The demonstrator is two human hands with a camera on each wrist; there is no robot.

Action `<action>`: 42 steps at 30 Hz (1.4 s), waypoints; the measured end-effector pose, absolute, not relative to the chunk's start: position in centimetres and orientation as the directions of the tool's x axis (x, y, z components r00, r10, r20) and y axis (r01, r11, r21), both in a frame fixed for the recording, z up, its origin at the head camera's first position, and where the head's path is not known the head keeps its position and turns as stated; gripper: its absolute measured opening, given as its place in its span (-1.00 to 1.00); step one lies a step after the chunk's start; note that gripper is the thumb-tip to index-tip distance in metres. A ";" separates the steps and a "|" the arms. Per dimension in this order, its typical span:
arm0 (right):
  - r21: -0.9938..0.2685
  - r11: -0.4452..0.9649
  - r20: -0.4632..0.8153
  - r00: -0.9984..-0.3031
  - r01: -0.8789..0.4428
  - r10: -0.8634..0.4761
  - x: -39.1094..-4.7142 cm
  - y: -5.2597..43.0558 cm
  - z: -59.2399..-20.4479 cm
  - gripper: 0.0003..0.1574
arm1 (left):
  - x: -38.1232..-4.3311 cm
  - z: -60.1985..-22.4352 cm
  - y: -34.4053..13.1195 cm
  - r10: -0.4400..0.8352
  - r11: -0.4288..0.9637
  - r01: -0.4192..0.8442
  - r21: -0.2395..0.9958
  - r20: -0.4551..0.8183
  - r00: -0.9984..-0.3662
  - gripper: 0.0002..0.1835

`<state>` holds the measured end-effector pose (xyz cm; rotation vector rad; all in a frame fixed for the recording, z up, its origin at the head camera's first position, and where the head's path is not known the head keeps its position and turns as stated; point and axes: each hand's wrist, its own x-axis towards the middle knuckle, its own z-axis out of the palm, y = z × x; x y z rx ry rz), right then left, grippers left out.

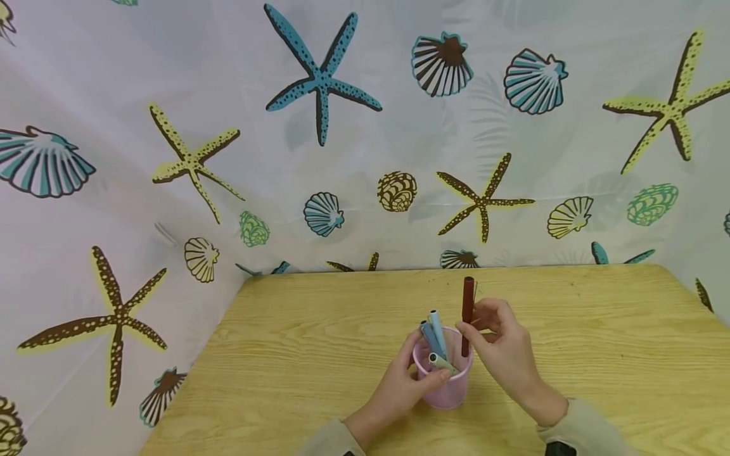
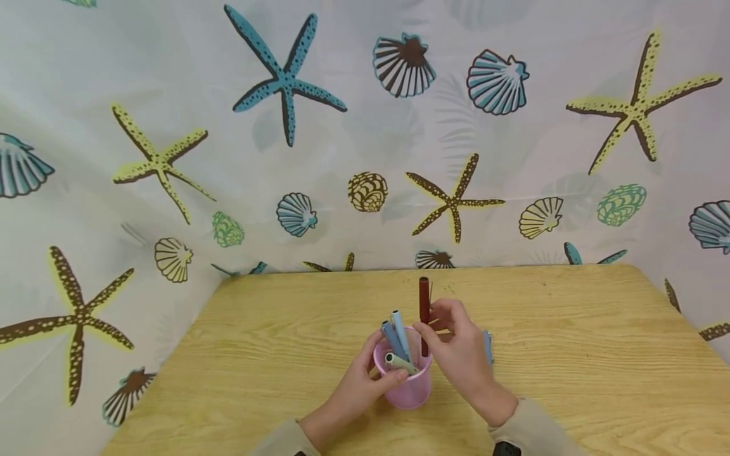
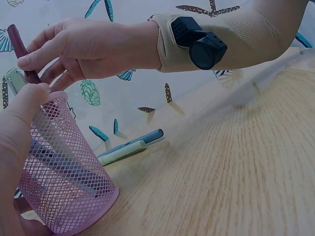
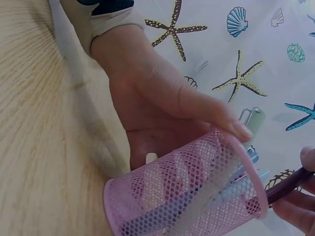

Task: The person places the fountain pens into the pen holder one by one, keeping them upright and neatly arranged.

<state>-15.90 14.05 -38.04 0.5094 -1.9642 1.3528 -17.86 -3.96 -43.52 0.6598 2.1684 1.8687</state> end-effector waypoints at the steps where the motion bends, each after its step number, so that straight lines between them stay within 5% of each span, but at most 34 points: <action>1: -0.654 0.379 0.722 -0.689 -0.655 0.056 -15.9 14.1 -38.2 -0.57 | -17.8 -43.5 -3.9 0.459 0.099 0.198 0.975 0.132 -0.879 -0.25; 17: -0.600 0.455 0.708 -0.701 -0.659 -0.081 -16.8 15.2 -41.5 -0.63 | -17.9 -43.8 -3.8 0.468 0.088 0.259 0.962 0.189 -0.863 -0.28; 42: -0.608 0.512 0.685 -0.727 -0.607 -0.050 -17.7 17.5 -44.4 -0.77 | -19.4 -46.6 -3.7 0.467 0.059 0.265 0.962 0.208 -0.860 -0.27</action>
